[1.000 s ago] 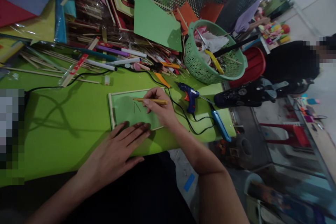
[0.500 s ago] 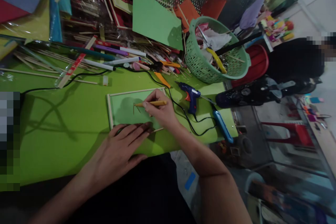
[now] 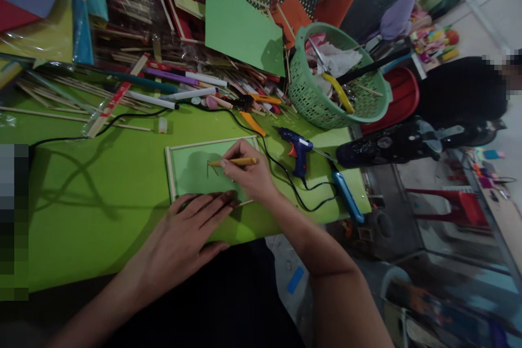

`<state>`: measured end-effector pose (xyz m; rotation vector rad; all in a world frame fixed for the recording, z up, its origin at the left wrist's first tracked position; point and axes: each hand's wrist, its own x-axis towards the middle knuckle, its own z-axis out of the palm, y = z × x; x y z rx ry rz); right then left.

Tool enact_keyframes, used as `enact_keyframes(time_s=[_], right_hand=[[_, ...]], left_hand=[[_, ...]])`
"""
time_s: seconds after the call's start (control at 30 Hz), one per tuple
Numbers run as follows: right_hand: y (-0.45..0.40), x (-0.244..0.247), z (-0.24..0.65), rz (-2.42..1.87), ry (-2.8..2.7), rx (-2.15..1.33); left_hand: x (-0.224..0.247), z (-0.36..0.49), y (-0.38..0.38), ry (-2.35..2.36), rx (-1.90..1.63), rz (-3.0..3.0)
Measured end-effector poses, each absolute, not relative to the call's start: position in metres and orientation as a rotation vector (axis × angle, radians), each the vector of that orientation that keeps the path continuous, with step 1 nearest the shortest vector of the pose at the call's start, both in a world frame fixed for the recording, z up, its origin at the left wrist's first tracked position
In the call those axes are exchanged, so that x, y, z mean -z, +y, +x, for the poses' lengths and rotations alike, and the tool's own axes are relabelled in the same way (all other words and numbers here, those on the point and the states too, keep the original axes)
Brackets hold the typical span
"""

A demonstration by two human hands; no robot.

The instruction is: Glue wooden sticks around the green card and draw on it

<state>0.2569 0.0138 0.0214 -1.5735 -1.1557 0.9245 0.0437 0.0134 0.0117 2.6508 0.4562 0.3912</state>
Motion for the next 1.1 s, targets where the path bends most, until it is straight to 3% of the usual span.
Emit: enact_keyframes(time_s=[1.1], right_hand=[[0.0124, -0.0234, 0.2569, -1.564, -1.224, -0.914]], left_hand=[[-0.0131, 0.0431, 0.0137, 0.451, -0.37, 2.649]])
